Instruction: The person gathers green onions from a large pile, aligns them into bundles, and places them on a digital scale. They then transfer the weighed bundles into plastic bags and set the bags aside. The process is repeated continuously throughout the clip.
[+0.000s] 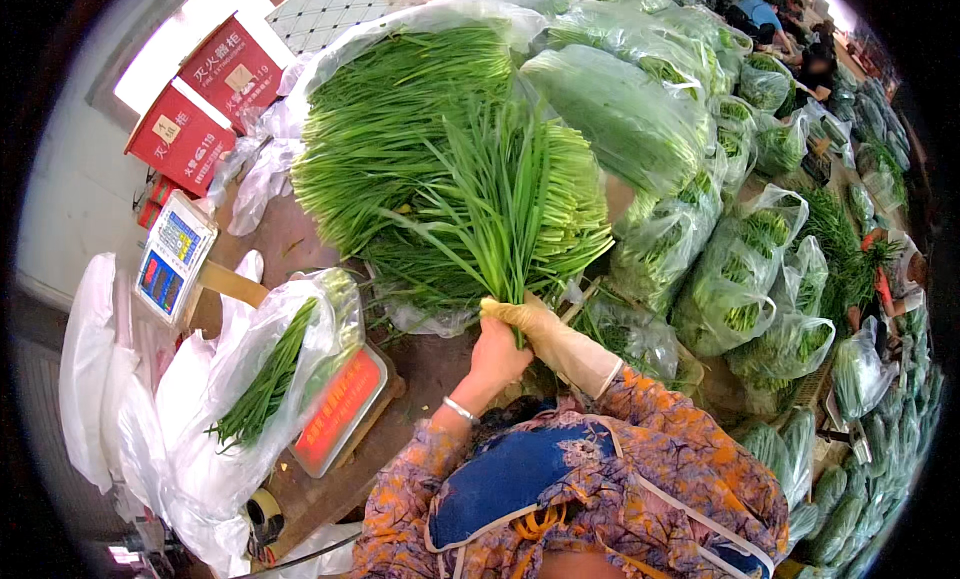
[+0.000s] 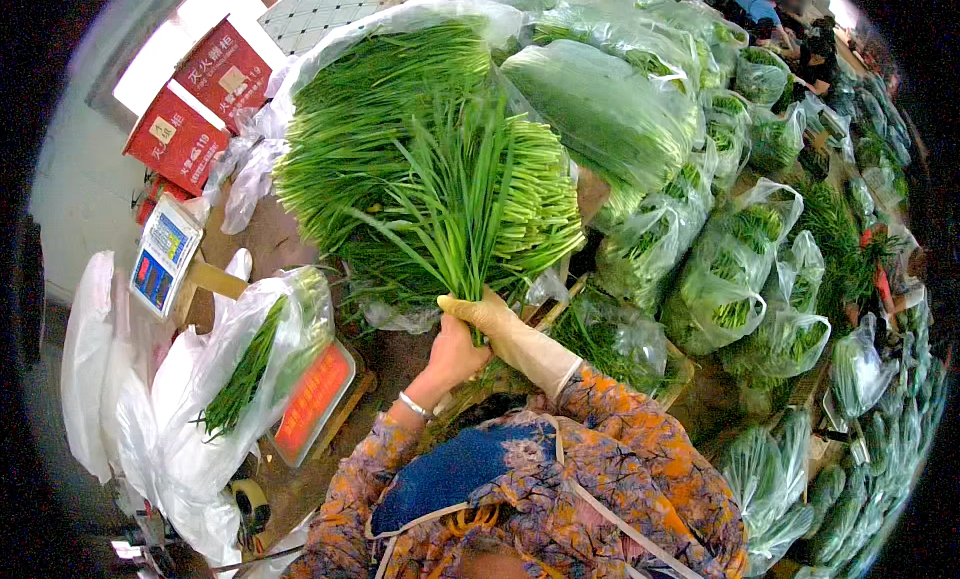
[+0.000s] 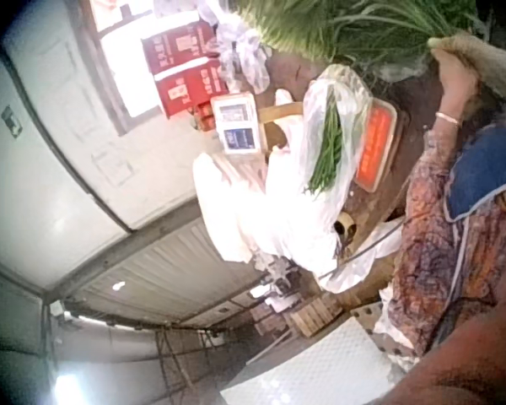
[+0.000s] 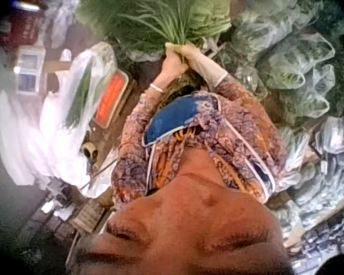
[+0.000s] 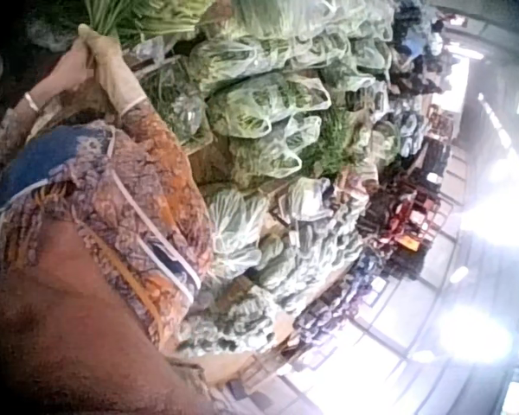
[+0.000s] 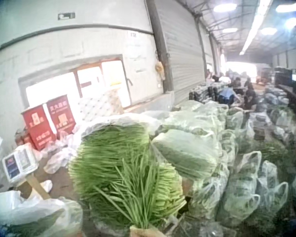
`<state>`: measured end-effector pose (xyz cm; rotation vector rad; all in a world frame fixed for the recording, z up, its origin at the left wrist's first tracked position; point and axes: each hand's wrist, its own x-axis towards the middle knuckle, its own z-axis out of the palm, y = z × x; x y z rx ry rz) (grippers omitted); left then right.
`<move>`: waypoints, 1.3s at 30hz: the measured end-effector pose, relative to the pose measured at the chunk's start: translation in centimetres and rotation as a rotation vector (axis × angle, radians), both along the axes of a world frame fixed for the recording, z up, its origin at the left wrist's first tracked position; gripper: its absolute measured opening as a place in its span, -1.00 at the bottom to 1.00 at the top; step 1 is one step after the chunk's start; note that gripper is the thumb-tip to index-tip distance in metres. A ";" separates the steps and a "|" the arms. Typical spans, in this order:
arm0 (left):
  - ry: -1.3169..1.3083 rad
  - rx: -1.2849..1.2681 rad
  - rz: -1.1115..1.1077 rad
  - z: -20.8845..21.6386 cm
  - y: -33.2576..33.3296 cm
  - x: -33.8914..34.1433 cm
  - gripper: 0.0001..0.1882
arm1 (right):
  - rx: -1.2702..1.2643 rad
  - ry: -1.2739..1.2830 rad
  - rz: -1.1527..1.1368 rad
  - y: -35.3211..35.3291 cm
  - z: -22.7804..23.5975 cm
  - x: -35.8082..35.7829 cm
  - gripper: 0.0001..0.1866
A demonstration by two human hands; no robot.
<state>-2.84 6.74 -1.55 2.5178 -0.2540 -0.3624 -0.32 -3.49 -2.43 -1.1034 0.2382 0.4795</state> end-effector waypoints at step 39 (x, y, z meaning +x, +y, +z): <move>-0.670 1.178 0.624 18.5 41.3 -14.1 -0.60 | 0.157 -1.025 0.843 29.2 21.9 1.6 -0.56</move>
